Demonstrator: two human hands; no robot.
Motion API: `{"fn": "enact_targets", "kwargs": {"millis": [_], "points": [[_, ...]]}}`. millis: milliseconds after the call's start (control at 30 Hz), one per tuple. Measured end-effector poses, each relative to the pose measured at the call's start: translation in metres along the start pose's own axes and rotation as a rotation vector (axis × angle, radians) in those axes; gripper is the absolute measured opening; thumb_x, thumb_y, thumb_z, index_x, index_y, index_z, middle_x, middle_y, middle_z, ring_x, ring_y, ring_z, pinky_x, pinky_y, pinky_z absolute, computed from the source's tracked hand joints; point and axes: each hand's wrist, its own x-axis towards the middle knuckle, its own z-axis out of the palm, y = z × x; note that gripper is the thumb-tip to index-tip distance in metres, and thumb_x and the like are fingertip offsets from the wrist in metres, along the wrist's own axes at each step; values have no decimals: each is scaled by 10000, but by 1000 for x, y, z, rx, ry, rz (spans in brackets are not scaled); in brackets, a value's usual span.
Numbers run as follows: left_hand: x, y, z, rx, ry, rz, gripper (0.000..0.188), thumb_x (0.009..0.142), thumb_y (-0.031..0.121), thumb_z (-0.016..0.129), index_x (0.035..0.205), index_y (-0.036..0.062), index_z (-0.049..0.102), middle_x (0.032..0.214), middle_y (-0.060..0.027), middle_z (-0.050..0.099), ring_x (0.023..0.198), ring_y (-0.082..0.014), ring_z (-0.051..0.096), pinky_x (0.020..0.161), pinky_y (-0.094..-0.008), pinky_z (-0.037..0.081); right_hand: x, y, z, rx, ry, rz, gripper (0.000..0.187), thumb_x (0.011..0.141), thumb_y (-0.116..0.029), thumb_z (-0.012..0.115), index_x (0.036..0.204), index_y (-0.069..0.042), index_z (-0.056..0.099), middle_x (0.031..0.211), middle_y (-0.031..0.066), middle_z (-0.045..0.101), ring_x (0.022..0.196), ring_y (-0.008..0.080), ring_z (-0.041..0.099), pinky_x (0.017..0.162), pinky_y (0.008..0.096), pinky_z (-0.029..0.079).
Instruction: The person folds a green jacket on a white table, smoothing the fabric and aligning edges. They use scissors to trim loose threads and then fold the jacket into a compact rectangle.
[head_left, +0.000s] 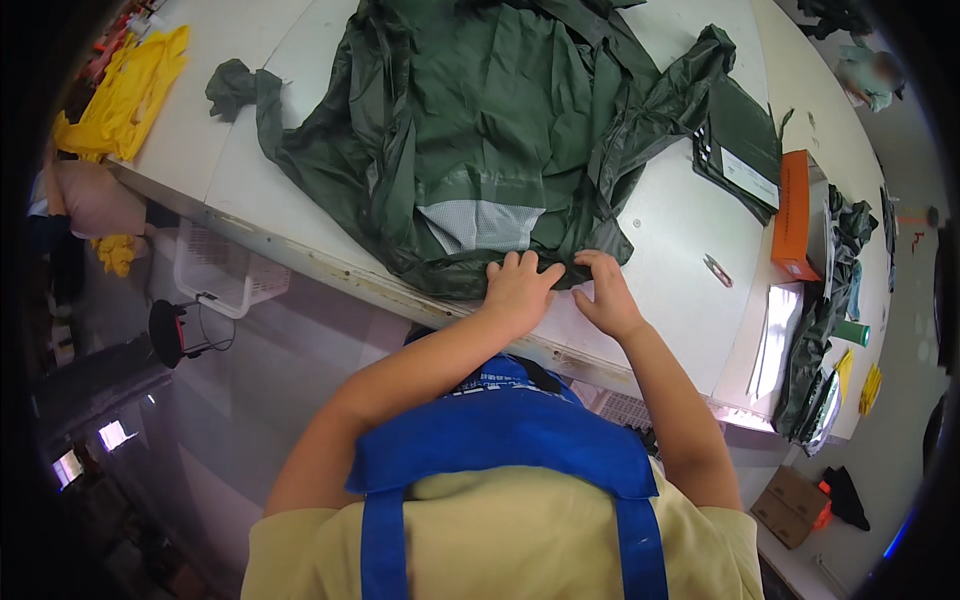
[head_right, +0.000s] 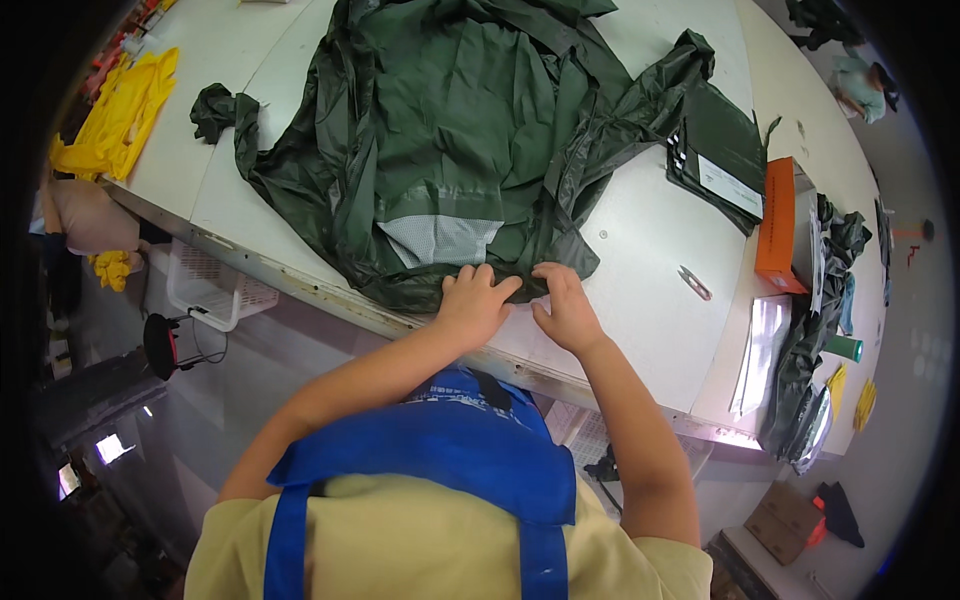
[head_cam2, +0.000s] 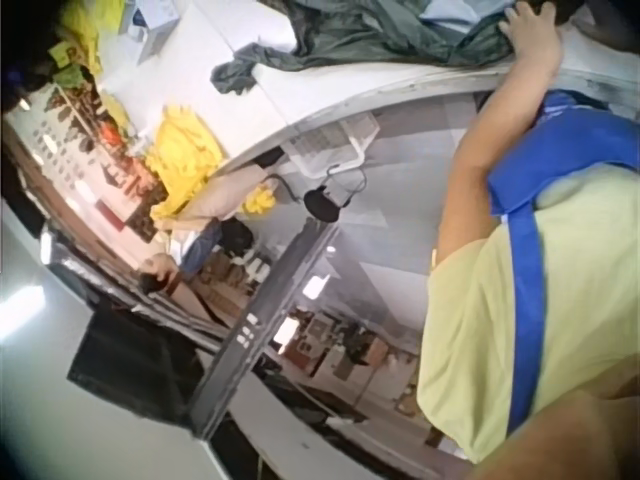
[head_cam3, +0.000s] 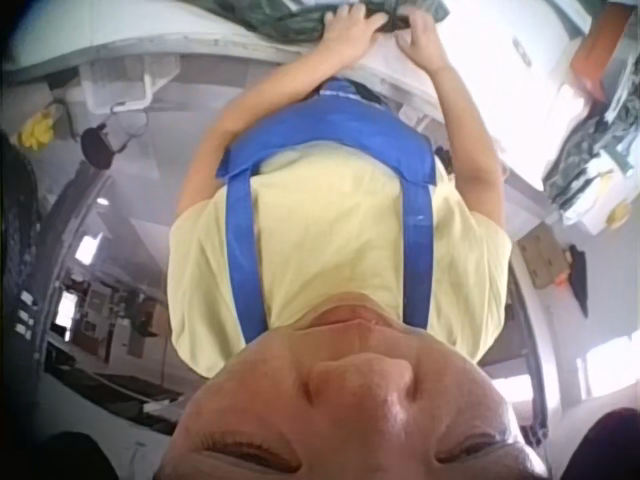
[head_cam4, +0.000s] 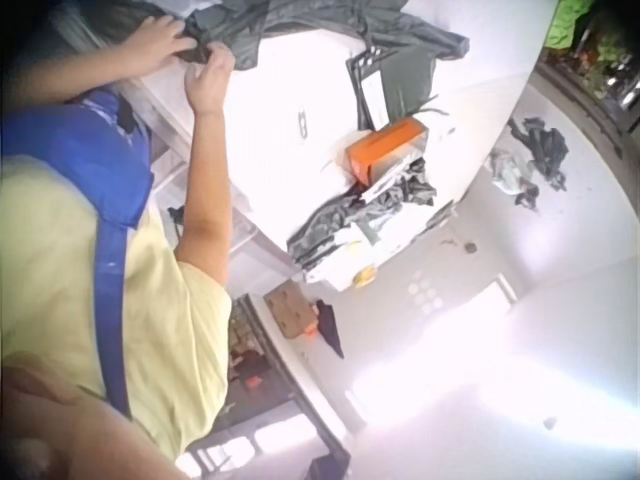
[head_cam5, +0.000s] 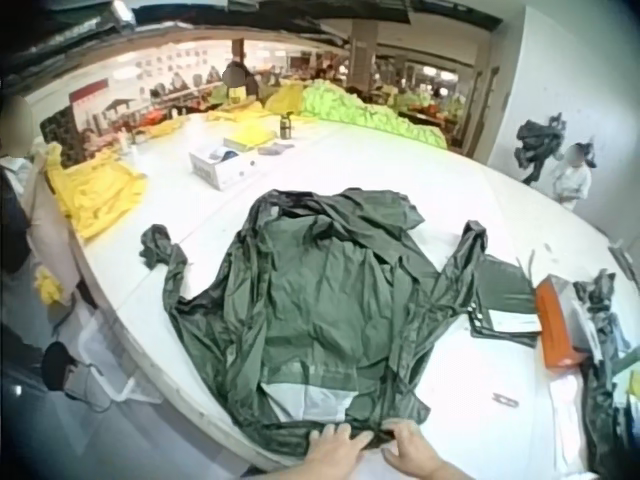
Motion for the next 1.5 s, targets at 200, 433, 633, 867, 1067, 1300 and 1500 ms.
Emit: {"fn": "enact_targets", "kwargs": {"millis": [200, 433, 633, 867, 1067, 1300, 1500], "points": [[-1, 4, 4, 151, -27, 127, 266, 794, 189, 609, 1059, 170, 617, 997, -81, 511, 978, -272, 484, 761, -452, 364, -8, 10, 5, -137, -14, 15, 251, 685, -18, 679, 926, -55, 618, 972, 105, 594, 970, 312, 545, 865, 400, 429], [0, 12, 9, 88, -74, 65, 208, 770, 118, 568, 973, 106, 614, 937, -86, 525, 912, -276, 575, 680, -422, 466, -5, 2, -5, -196, -127, 7, 136, 738, -79, 663, 872, -88, 638, 885, 76, 615, 914, 281, 559, 800, 407, 413], [-2, 18, 9, -341, 62, -106, 176, 755, 34, 560, 926, 64, 592, 908, -149, 550, 860, -346, 590, 719, -451, 491, -3, 0, -10, -41, -148, 141, 139, 744, -98, 675, 870, -63, 627, 865, 104, 623, 885, 303, 582, 799, 419, 416], [5, -3, 34, -324, 248, 9, 138, 735, 26, 599, 872, 40, 597, 864, -144, 594, 791, -361, 596, 713, -445, 486, 1, -19, -1, -205, -103, -8, 129, 751, -125, 683, 850, -65, 626, 838, 106, 624, 851, 303, 588, 776, 418, 414], [-5, 3, 18, -585, 146, -105, 169, 720, 95, 689, 853, 14, 626, 803, -150, 634, 762, -317, 620, 678, -388, 492, -4, -13, -2, -118, -116, 69, 121, 781, -173, 671, 830, -69, 633, 814, 106, 622, 835, 304, 586, 769, 418, 416], [-3, 0, 19, -650, 118, -42, 154, 747, 148, 696, 826, 22, 657, 785, -143, 630, 762, -308, 613, 680, -379, 476, -7, -12, -7, -121, -180, 37, 132, 778, -168, 674, 856, -66, 641, 838, 106, 621, 862, 303, 582, 773, 417, 416], [-2, 14, 18, -575, 171, -68, 107, 797, 144, 624, 811, 38, 623, 856, -141, 595, 811, -339, 585, 704, -411, 479, -8, -40, -15, -260, 57, -128, 186, 701, -141, 716, 859, -89, 631, 828, 67, 592, 832, 278, 561, 765, 392, 411]]}}
